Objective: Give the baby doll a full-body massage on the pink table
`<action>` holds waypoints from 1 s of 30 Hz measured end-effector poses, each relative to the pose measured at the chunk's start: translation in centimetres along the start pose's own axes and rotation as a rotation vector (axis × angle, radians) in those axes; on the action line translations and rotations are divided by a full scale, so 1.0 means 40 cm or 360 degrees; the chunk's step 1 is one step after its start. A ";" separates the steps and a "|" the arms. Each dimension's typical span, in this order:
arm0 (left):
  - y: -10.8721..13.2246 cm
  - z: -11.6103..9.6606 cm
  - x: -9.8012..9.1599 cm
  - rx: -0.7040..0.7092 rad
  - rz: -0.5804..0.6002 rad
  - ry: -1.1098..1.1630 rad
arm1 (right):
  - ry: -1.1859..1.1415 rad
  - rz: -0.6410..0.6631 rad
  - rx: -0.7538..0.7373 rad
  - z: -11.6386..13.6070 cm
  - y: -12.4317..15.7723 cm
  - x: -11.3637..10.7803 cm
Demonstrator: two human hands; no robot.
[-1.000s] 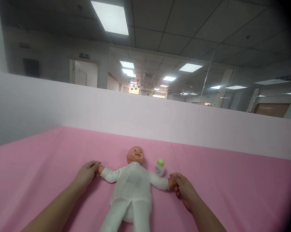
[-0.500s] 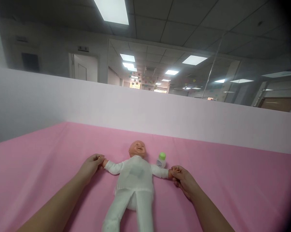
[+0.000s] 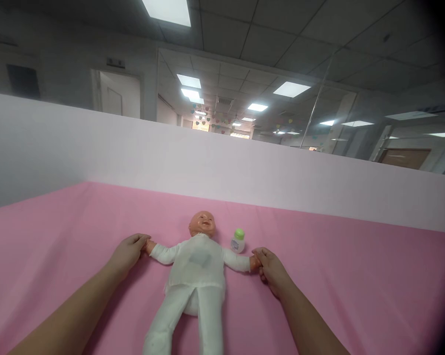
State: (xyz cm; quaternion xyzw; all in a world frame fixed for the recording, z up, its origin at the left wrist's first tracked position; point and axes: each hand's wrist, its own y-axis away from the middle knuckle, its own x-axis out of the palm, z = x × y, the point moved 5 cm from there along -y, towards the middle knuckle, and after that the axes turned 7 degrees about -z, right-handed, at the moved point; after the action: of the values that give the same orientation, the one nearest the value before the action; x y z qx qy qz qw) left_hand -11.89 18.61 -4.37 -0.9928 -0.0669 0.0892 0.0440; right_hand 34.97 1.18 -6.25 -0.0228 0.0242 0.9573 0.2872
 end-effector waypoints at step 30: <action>0.090 -0.107 0.036 0.0143 0.0003 -0.0010 | 0.0108 -0.0162 -0.0126 0.065 0.055 0.021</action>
State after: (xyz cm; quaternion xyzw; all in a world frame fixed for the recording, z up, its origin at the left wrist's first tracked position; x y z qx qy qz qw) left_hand -9.24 14.93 -0.79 -0.9896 -0.0621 0.0952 0.0881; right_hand 32.98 -0.05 -3.64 -0.0678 -0.0052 0.9403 0.3335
